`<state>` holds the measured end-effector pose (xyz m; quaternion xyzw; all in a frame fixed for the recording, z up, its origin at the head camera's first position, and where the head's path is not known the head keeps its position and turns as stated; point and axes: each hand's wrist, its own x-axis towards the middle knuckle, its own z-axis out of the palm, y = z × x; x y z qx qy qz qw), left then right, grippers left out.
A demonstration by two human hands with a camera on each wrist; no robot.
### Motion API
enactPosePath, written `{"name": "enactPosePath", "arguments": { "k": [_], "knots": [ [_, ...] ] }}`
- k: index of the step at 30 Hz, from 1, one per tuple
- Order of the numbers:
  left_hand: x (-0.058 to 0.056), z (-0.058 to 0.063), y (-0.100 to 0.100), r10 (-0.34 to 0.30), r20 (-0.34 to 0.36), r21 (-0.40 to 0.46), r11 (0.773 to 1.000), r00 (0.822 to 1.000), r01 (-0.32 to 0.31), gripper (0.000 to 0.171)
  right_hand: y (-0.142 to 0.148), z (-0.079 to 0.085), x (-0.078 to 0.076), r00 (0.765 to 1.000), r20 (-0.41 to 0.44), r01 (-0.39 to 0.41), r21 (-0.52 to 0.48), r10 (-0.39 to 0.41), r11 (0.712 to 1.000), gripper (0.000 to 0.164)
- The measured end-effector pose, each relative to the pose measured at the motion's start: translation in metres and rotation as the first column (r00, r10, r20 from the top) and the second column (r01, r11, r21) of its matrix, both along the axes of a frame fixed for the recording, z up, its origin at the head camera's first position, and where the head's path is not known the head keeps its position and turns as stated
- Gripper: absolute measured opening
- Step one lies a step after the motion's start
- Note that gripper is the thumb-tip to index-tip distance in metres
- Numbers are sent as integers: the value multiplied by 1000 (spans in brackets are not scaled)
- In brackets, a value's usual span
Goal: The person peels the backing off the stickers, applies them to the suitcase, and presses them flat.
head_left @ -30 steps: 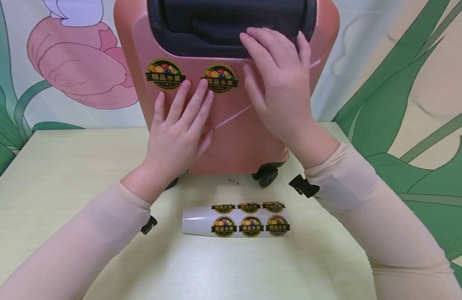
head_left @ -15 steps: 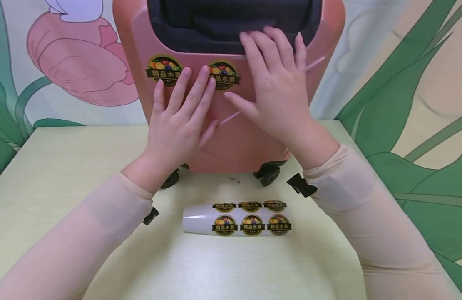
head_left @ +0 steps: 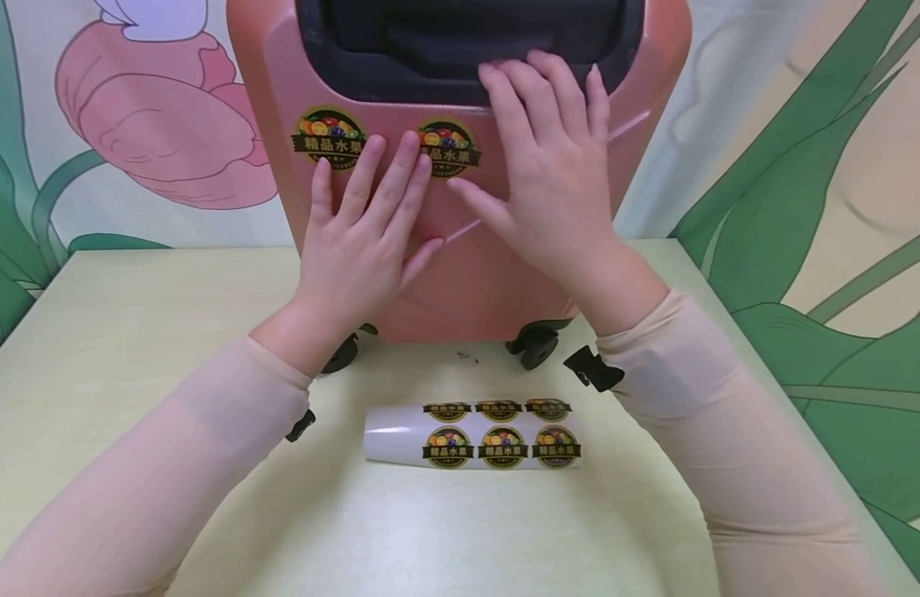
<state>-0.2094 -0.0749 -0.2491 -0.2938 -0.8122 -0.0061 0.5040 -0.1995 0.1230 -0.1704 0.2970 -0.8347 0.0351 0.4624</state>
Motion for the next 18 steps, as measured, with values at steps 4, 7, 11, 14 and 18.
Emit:
{"name": "enactPosePath", "arguments": {
  "k": [4, 7, 11, 14, 18],
  "knots": [
    [-3, 0, -1, -27, -31, 16, 1000, 999, 27, 66, -2, -1, -1, 1000, -7, 1, 2, -1, 1000, 71],
    [-5, 5, 0, -31, -41, 0, 1000, 999, 31, 66, -3, -1, -1, 1000, -10, 1, 1, -1, 1000, 70],
    [-9, 10, 1, -12, -46, -35, 999, 999, 10, 69, -4, -1, 0, 1000, -2, 5, 6, -5, 1000, 71],
    [-12, 11, 2, 10, -64, -44, 999, 998, -12, 71, -5, 0, 0, 1000, 2, 4, 8, -4, 1000, 71],
    [-13, 10, 3, 14, -72, -46, 999, 997, -18, 71, -4, 0, 0, 1000, 10, -2, 9, 2, 1000, 71]
  ]
}}
